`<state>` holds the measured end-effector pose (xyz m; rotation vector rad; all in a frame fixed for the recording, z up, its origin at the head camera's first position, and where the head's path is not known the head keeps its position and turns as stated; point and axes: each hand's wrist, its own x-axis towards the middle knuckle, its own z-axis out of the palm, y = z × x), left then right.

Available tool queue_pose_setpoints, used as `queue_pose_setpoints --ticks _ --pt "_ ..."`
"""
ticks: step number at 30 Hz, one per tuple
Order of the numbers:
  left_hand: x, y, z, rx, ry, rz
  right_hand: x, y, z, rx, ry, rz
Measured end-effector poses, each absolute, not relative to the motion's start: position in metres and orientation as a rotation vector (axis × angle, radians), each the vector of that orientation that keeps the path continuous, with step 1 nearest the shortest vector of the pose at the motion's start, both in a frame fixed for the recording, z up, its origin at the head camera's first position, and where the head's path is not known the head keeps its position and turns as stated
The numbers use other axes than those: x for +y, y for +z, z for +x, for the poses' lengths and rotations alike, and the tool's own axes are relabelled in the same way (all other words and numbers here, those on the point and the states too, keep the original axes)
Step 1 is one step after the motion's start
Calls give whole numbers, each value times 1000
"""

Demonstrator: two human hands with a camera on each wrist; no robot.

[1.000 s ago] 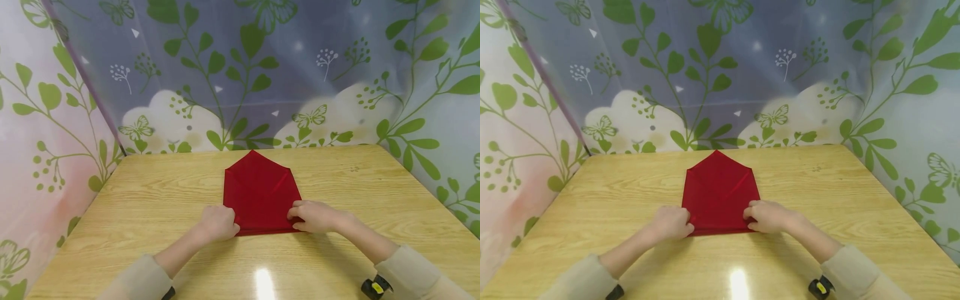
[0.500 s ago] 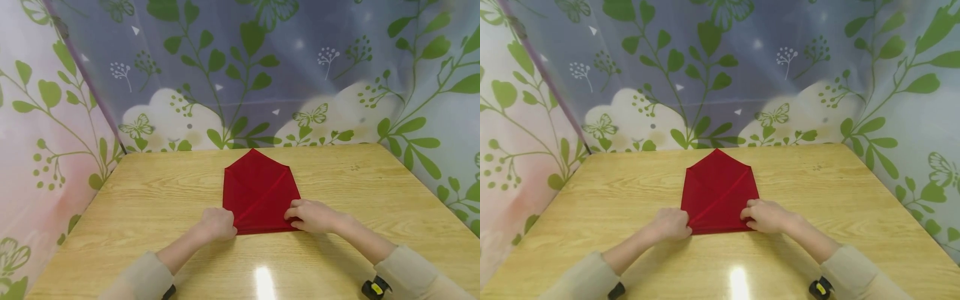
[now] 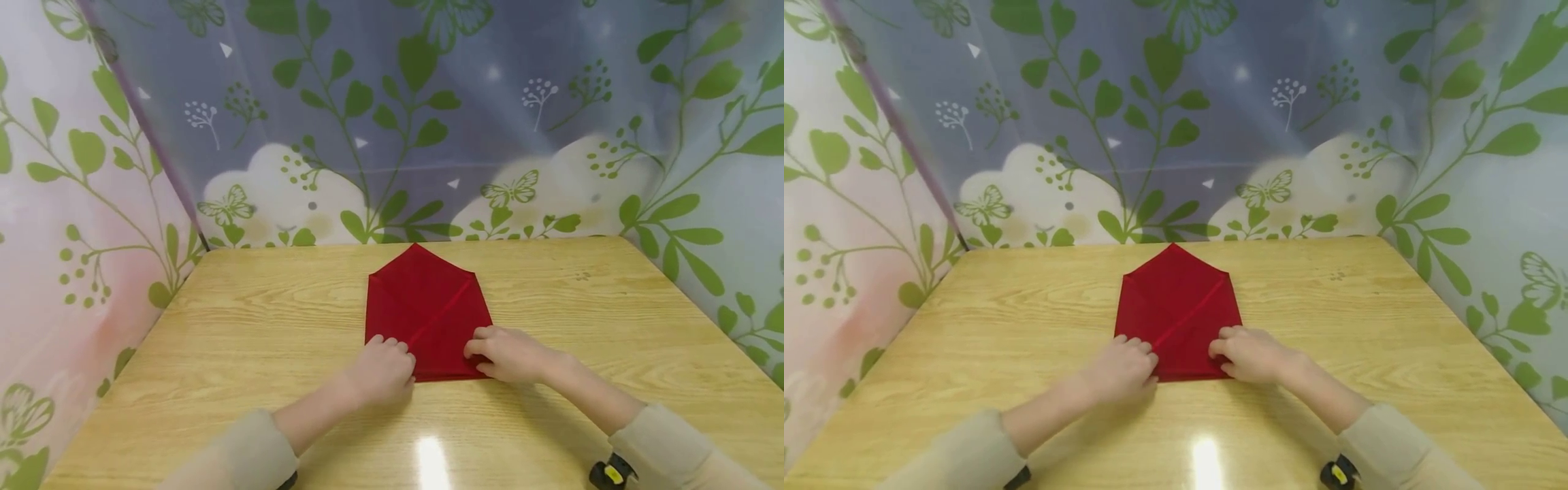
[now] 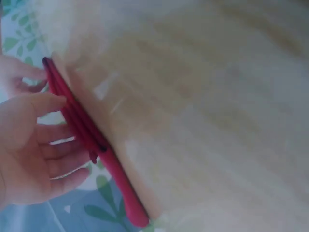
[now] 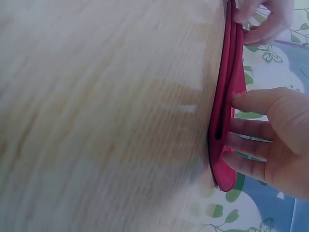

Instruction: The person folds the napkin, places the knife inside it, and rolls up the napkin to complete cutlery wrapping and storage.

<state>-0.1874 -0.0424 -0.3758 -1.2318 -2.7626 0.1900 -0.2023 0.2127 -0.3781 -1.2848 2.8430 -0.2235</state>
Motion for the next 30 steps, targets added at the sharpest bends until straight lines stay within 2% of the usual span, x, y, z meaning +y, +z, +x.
queue_pose_setpoints --ticks 21,30 --pt "-38 -383 -190 -2695 205 -1205 199 -374 -196 2884 56 -1175" --pt "-39 -381 -191 -2771 121 -1207 195 -379 -194 2937 190 -1233"
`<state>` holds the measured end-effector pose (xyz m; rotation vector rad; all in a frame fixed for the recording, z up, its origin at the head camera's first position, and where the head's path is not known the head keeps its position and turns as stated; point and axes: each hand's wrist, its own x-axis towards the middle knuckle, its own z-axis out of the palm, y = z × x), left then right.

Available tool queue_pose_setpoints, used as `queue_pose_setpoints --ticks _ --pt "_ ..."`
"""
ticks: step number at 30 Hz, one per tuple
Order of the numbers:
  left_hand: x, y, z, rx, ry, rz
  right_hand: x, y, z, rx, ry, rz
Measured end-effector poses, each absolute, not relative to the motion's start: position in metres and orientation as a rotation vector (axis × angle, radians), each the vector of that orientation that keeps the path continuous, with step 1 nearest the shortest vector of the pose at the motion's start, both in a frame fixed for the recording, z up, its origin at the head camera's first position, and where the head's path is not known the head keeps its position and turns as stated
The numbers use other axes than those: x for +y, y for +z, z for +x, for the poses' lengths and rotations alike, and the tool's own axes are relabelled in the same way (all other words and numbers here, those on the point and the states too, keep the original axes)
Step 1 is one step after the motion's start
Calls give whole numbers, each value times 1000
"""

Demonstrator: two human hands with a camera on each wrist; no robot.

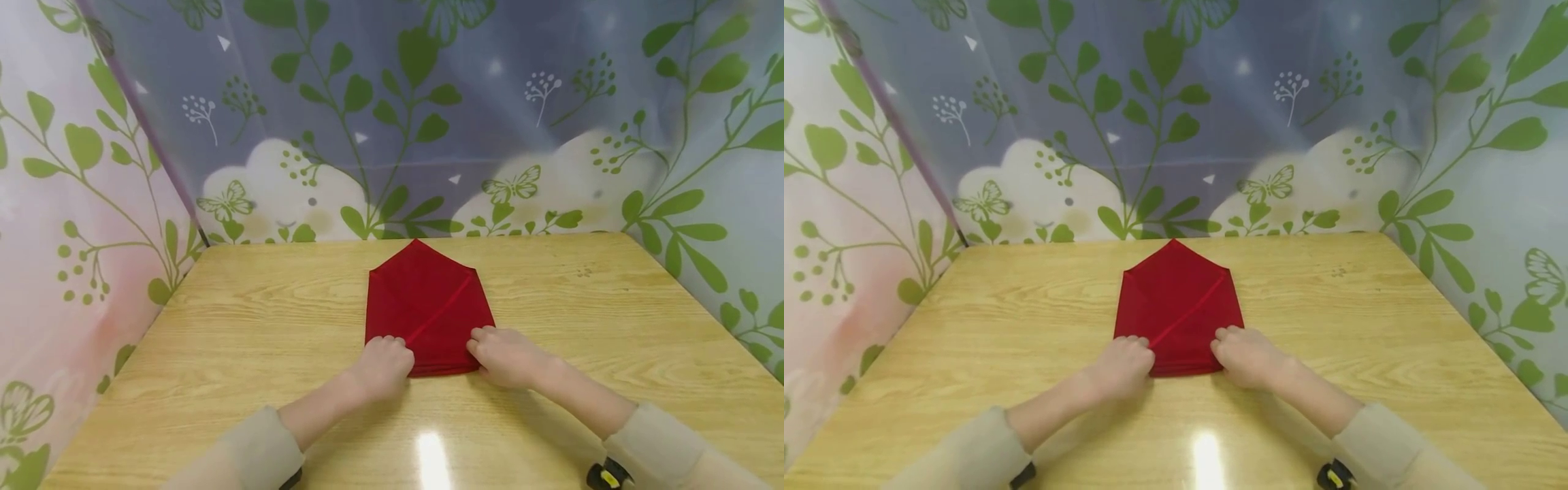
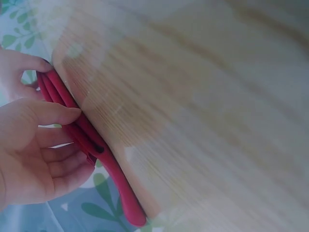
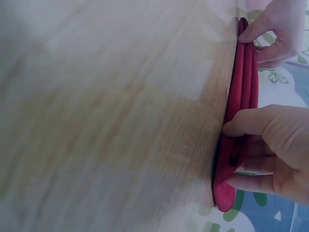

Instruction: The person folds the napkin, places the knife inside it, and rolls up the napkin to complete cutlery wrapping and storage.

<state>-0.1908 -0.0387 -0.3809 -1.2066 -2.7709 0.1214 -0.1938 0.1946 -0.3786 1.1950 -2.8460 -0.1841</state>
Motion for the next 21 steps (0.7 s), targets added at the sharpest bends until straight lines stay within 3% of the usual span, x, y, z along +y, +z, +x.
queue_pose_setpoints --ticks 21 --pt "-36 -381 -190 -2741 246 -1237 195 -386 -194 -2689 -224 1226"
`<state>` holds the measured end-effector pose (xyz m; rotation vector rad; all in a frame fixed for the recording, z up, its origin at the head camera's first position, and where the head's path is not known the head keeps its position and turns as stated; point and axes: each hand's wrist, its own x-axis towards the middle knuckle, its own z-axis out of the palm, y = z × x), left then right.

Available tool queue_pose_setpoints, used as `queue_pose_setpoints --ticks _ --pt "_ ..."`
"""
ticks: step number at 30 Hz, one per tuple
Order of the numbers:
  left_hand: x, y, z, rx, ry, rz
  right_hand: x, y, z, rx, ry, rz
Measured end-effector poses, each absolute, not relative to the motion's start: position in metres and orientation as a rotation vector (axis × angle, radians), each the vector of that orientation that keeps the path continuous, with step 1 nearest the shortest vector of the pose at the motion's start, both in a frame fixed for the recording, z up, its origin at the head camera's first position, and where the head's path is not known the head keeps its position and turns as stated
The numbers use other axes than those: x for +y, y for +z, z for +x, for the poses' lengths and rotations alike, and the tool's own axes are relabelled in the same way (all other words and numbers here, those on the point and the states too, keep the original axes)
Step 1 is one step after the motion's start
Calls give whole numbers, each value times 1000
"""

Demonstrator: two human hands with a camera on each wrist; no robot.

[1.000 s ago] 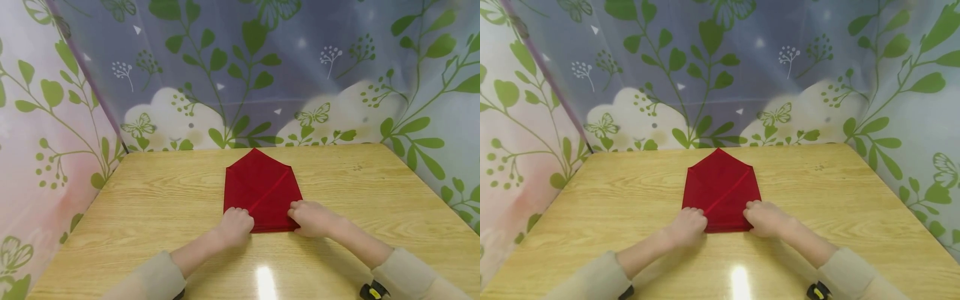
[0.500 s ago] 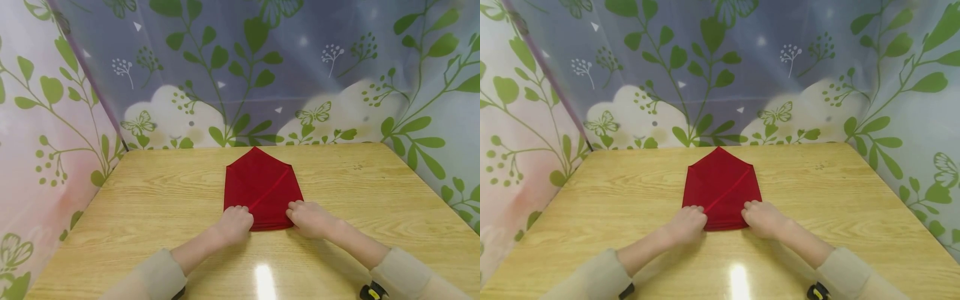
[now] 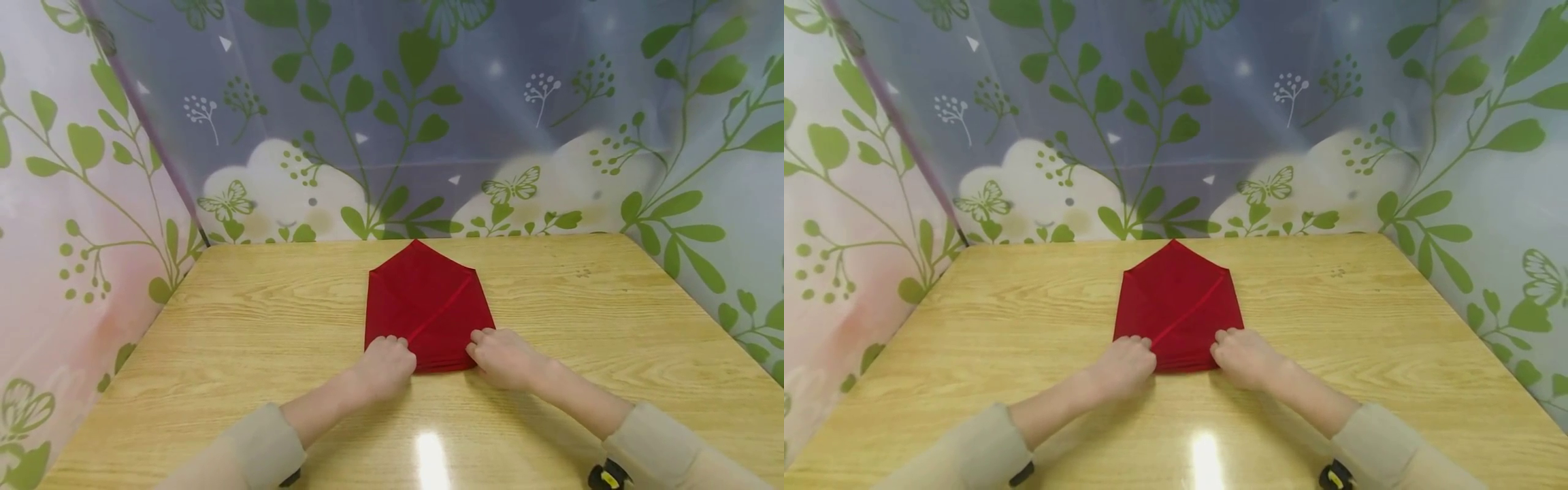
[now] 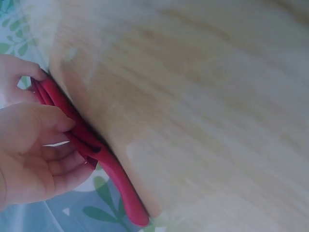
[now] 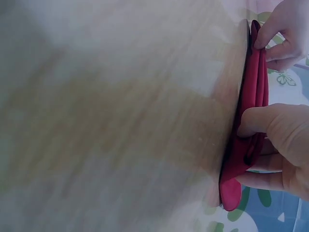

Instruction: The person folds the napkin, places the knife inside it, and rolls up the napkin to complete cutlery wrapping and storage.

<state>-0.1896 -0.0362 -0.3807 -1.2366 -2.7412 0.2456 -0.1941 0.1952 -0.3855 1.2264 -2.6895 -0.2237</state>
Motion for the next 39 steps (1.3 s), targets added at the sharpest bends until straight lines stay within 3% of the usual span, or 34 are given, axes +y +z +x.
queue_pose_setpoints --ticks 8,21,39 --pt "-38 -380 -189 -2740 303 -1260 199 -384 -194 -2674 -167 1216" --pt "-44 -375 -199 -2812 -17 -1232 203 -379 -195 -2678 -85 1207" --pt "-43 -371 -218 -3058 -196 -986 200 -375 -207 -2939 179 1036"
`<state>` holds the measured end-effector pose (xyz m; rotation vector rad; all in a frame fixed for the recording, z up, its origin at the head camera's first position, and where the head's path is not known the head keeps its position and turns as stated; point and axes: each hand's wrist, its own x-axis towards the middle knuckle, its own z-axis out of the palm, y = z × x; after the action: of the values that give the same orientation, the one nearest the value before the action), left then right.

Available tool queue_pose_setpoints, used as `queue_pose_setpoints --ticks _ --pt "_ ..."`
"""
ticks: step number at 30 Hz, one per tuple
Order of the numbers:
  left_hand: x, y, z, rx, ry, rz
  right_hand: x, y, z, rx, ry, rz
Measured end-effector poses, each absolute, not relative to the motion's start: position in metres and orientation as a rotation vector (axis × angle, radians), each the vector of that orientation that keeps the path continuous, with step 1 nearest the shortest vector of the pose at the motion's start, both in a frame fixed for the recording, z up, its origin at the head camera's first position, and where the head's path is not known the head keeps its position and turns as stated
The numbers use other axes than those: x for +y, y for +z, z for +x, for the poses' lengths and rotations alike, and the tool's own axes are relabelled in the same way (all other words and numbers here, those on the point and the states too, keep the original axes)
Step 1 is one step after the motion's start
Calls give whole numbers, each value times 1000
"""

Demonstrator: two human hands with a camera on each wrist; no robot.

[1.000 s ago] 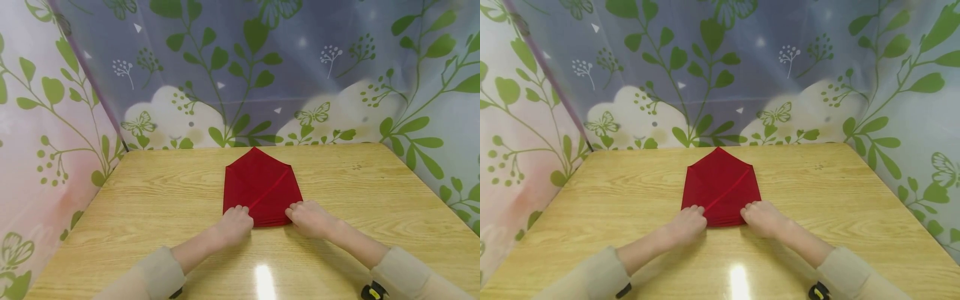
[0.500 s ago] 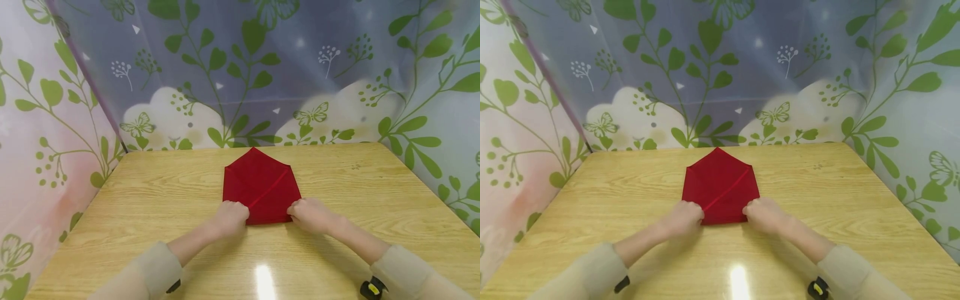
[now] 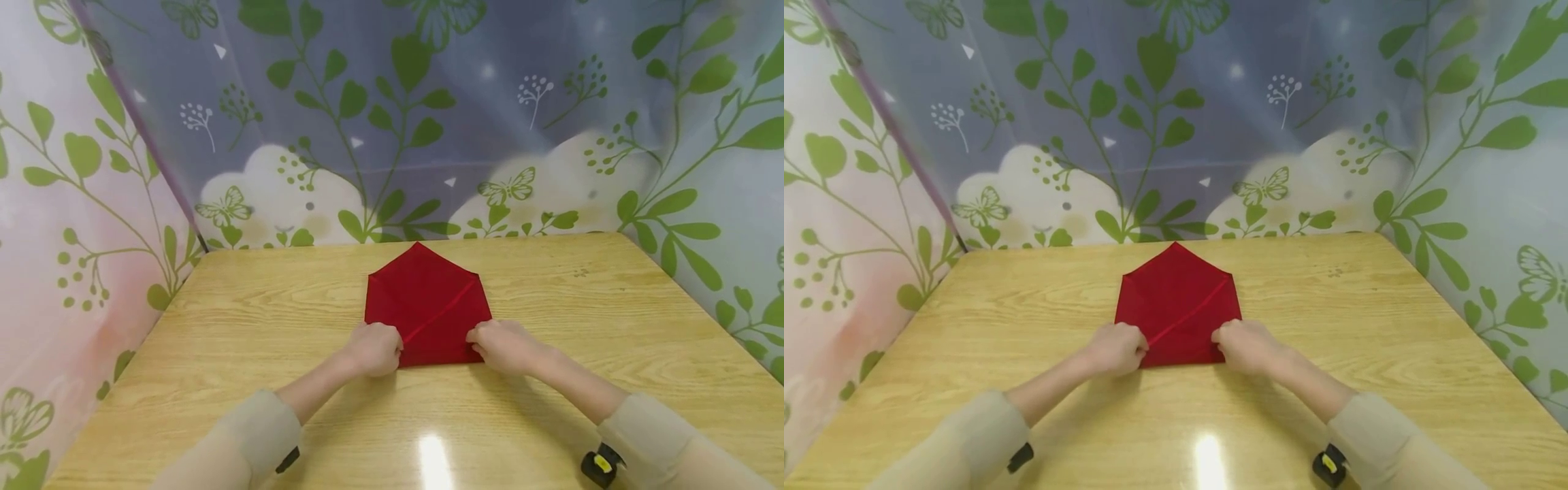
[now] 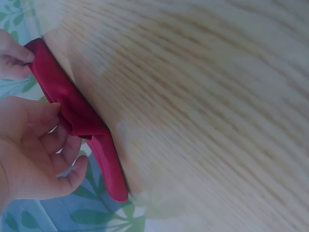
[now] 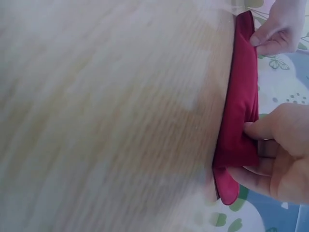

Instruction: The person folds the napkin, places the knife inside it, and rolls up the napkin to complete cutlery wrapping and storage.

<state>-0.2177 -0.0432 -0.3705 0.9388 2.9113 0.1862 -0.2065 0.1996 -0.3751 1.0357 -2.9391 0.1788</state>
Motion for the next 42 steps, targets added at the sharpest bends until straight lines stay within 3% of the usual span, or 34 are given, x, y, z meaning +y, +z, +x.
queue_pose_setpoints --ticks 14,26,42 --pt "-37 -370 -214 2987 196 846 194 -383 -210 -2864 76 940" --pt "-25 -383 -210 3076 -377 974 190 -388 -212 -2803 -104 960" --pt "-27 -388 -210 3119 -400 1065 192 -391 -208 -2394 -328 1216"
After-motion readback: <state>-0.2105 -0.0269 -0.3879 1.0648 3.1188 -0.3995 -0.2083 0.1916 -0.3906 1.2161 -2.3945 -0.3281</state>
